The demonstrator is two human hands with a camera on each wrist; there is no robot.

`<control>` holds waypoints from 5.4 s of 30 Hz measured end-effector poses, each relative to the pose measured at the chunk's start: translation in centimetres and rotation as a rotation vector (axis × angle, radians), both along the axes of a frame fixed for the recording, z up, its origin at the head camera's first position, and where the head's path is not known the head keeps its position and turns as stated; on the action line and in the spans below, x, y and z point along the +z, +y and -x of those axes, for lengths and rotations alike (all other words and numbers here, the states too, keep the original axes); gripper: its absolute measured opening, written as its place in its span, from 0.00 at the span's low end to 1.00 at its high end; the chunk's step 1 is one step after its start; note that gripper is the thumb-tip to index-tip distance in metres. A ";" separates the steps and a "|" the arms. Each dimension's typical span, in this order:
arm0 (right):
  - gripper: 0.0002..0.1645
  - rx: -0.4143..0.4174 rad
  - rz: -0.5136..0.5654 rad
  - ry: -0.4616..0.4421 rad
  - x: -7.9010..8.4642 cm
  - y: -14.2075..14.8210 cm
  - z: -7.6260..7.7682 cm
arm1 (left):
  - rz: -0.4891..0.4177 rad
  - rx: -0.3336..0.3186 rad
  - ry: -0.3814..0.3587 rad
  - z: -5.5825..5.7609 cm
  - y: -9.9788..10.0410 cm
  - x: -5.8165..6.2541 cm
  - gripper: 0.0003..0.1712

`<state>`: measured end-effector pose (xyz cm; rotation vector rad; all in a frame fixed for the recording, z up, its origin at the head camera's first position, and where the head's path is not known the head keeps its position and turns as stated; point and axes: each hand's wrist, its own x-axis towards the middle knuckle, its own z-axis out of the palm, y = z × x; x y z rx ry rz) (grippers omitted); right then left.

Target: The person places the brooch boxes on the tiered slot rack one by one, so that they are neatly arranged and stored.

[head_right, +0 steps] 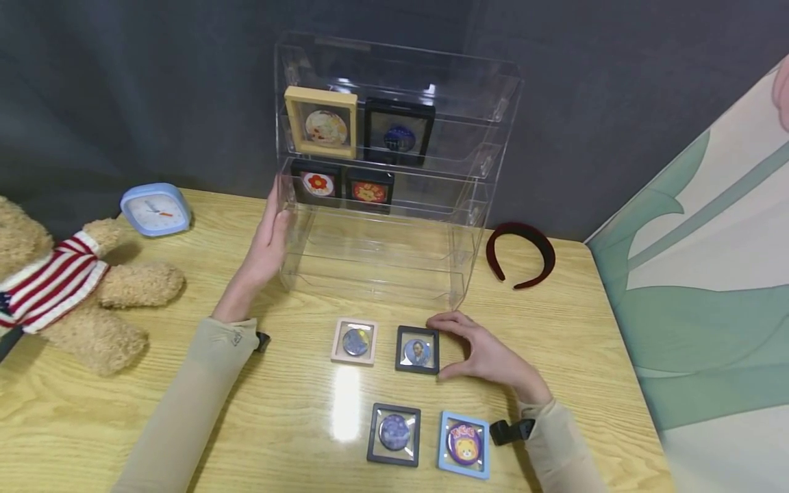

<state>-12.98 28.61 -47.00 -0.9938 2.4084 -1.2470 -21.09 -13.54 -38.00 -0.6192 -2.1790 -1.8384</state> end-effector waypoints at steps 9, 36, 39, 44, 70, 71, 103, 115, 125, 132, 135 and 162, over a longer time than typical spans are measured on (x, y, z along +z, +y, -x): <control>0.45 -0.038 -0.043 0.065 0.2 -0.9 -0.7 | 0.000 -0.014 0.000 0.0 0.0 0.0 0.34; 0.48 -0.155 0.093 -0.094 0.2 -0.6 -0.7 | 0.017 0.022 0.028 2.4 -0.5 -3.2 0.35; 0.49 -0.187 0.120 -0.097 0.2 -0.5 -0.7 | 0.023 0.028 0.040 2.6 -0.6 -3.5 0.36; 0.47 -0.218 0.162 -0.118 0.3 -0.3 -0.8 | 0.010 0.025 0.029 2.3 -0.6 -3.1 0.35; 0.20 -0.284 0.290 -0.027 0.9 0.3 -0.6 | 0.004 -0.011 -0.021 0.2 -0.1 -0.4 0.34; 0.20 -0.286 0.311 -0.031 1.0 0.3 -0.6 | 0.006 -0.011 -0.023 0.1 -0.1 -0.3 0.35; 0.13 -0.512 0.557 0.278 9.6 -1.2 3.3 | 0.014 -0.019 -0.028 0.1 -0.2 -0.2 0.35; 0.13 -0.600 0.537 0.421 13.6 -3.6 5.7 | 0.004 -0.016 -0.033 0.1 -0.2 -0.1 0.35; 0.11 -0.664 0.534 0.422 15.8 -5.5 7.3 | 0.006 -0.011 -0.011 1.3 -0.4 -1.9 0.35; 0.12 -0.709 0.509 0.424 16.3 -6.5 8.7 | 0.013 -0.002 0.043 2.6 -0.7 -3.7 0.35; 0.12 -0.708 0.493 0.432 16.3 -6.9 9.1 | 0.012 -0.010 0.062 2.6 -0.7 -3.7 0.35; 0.11 -0.677 0.281 0.459 14.9 -8.8 10.0 | 0.012 -0.013 -0.016 1.3 -0.5 -1.7 0.35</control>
